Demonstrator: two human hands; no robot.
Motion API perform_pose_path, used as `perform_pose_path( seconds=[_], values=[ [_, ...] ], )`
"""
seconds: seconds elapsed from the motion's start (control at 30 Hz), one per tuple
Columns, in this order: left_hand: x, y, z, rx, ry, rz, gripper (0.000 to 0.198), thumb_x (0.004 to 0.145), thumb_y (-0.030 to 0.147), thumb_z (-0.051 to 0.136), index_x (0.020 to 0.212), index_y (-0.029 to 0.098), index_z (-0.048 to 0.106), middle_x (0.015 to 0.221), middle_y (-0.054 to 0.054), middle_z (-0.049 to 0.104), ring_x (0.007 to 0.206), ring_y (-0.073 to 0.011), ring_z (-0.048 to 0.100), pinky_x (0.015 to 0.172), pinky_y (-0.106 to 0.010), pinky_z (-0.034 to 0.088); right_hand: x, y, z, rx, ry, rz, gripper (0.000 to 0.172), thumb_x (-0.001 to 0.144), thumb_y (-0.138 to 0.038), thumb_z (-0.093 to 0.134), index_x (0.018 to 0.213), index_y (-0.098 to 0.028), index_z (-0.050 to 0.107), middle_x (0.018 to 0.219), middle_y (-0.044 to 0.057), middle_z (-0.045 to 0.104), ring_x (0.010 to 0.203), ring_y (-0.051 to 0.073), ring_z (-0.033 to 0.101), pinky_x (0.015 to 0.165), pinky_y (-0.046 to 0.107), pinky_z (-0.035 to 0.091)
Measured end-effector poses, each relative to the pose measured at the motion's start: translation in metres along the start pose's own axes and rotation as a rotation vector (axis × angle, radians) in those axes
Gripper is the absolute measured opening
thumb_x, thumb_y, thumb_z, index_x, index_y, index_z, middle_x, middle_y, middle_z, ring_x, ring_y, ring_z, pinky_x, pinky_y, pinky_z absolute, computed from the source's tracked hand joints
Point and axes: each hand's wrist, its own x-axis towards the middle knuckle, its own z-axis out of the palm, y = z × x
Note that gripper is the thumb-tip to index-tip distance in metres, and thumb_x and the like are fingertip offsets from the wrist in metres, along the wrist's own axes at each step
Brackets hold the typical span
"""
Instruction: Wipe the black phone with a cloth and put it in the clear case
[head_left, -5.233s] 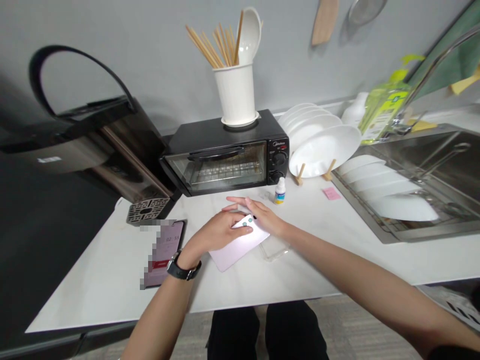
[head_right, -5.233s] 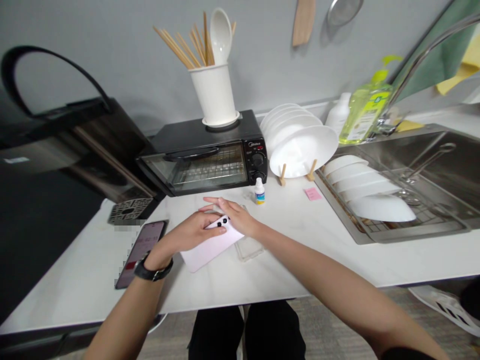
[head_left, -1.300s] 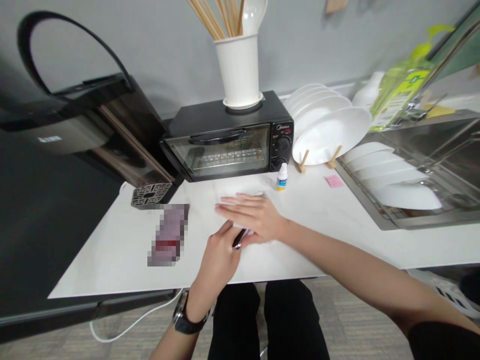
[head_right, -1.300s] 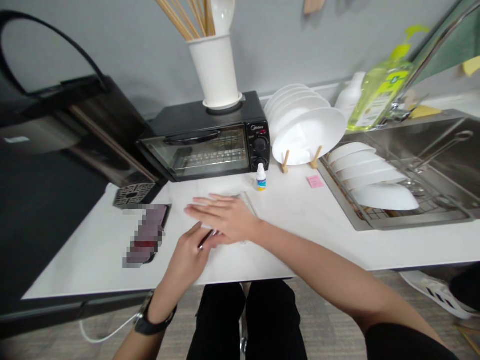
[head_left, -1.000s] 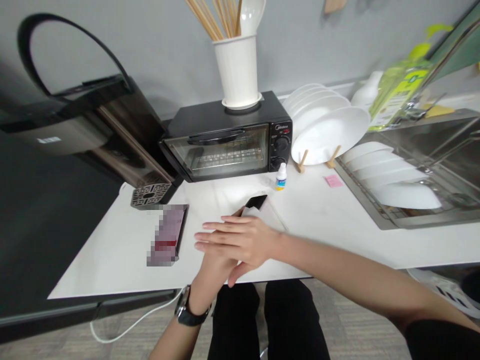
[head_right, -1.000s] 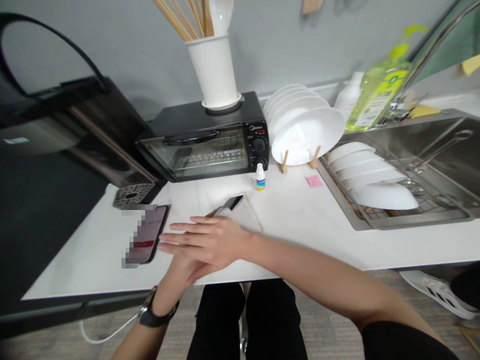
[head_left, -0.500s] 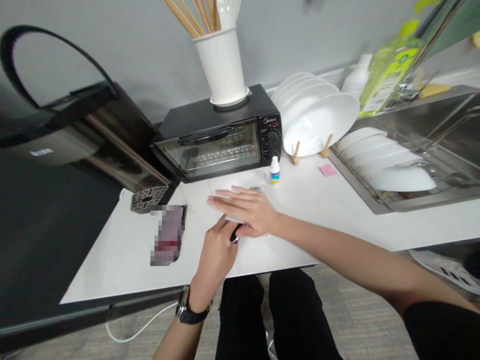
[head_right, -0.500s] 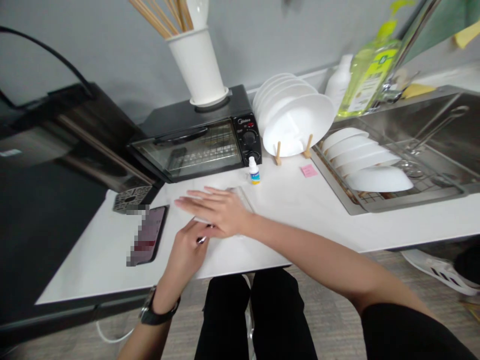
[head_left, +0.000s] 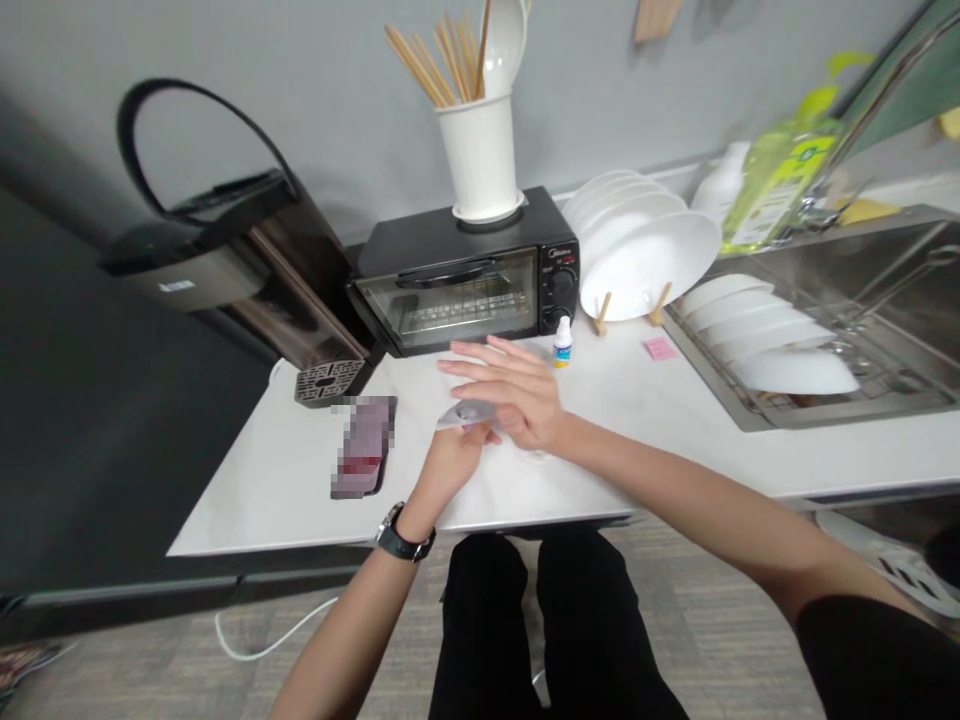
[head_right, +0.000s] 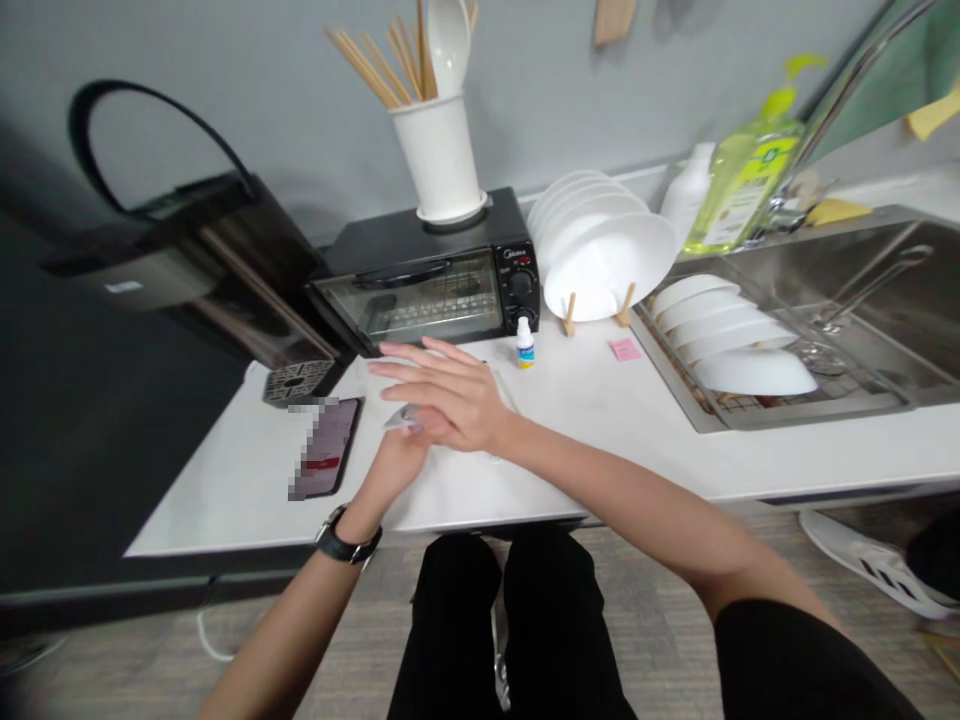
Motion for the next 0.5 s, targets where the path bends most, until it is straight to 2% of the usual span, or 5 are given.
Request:
perform_pose_path(
  seconds=[0.13,0.2,0.27,0.37,0.5],
  values=[
    [0.003,0.004,-0.013,0.07,0.049,0.028,0.044,0.109,0.022,0.04,0.101,0.033,0.082,0.097,-0.002,0.085,0.101,-0.0296,0.083,0.103,-0.05,0.065,-0.014,0.001,-0.023,0.099,0.276,0.334,0.054,0.107,-0.073,0.044,0.079,-0.037,0.073,0.088,0.007,0.079,0.095,0.036,0.079,0.1,0.061,0.063],
    [0.008,0.004,-0.016,0.13,0.084,0.055,0.043,0.105,0.017,0.044,0.122,0.031,0.081,0.122,-0.003,0.084,0.114,-0.0303,0.08,0.112,-0.051,0.06,-0.024,0.009,-0.029,0.161,0.29,0.486,0.047,0.101,-0.073,0.06,0.078,-0.034,0.07,0.084,0.007,0.077,0.077,0.033,0.077,0.08,0.057,0.067],
    [0.012,0.005,-0.015,0.193,0.099,0.081,0.052,0.103,0.014,0.044,0.144,0.028,0.072,0.152,-0.007,0.073,0.122,-0.0328,0.077,0.115,-0.053,0.057,-0.03,0.019,-0.03,0.24,0.25,0.586,0.047,0.097,-0.077,0.063,0.084,-0.032,0.072,0.087,0.01,0.079,0.073,0.032,0.077,0.067,0.052,0.066],
    [0.017,0.01,-0.006,0.308,0.066,0.126,0.058,0.107,0.018,0.037,0.157,0.032,0.061,0.174,-0.005,0.052,0.119,-0.0363,0.076,0.103,-0.057,0.06,-0.027,0.032,-0.022,0.363,0.179,0.654,0.056,0.094,-0.082,0.06,0.086,-0.029,0.074,0.088,0.013,0.082,0.076,0.033,0.08,0.062,0.047,0.065],
    [0.017,0.02,0.008,0.508,0.009,0.198,0.066,0.105,0.017,0.031,0.167,0.035,0.049,0.182,-0.003,0.038,0.112,-0.0363,0.077,0.092,-0.054,0.062,-0.014,0.044,-0.003,0.435,0.195,0.637,0.046,0.089,-0.074,0.071,0.08,-0.029,0.072,0.079,0.009,0.081,0.073,0.03,0.077,0.063,0.044,0.064]
  ],
)
